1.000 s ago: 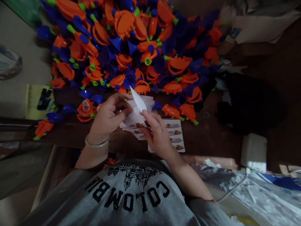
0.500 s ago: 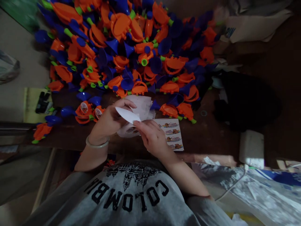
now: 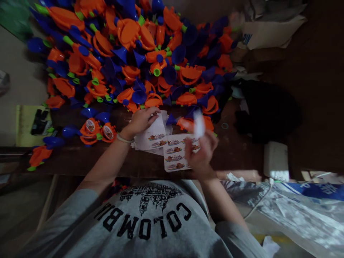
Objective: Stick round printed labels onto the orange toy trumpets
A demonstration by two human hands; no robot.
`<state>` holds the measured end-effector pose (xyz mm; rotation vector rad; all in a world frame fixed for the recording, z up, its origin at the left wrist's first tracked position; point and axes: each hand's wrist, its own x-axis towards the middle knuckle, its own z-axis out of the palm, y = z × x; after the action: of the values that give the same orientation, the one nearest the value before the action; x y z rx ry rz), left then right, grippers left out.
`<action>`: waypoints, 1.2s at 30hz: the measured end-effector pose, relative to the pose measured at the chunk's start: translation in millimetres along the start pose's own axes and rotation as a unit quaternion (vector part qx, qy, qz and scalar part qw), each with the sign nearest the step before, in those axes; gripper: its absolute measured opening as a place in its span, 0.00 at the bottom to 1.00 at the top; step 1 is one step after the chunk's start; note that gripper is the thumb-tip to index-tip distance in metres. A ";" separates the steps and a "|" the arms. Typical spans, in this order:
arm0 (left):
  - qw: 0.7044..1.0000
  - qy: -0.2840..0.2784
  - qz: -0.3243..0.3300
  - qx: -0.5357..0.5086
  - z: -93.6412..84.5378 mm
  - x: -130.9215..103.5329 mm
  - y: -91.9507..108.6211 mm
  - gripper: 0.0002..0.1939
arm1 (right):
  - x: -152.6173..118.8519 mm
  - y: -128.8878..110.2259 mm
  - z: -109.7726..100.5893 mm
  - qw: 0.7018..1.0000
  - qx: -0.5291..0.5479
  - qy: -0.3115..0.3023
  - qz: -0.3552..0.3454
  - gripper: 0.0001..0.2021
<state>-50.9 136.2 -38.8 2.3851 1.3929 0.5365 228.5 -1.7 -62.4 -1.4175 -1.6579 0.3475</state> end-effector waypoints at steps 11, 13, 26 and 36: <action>0.998 0.066 0.018 -0.014 26.7 -22.1 14.1 0.14 | 17.3 110.3 -32.0 0.977 -0.177 -0.104 0.063 0.35; 0.997 0.069 0.023 -0.029 23.8 -35.6 24.3 0.13 | 19.7 108.2 -32.7 0.983 -0.156 -0.078 0.063 0.33; 0.967 0.015 0.049 -0.250 42.1 -55.0 77.9 0.16 | 60.3 62.4 -31.4 0.972 0.088 0.219 0.019 0.42; 0.792 0.123 -0.133 -0.583 38.4 -74.6 99.4 0.32 | 49.2 -52.4 -17.5 0.979 0.195 0.042 0.035 0.46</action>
<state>8.7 20.6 -38.6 1.1184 0.9546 1.2031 211.3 20.7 6.0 -1.1783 -1.3817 0.6083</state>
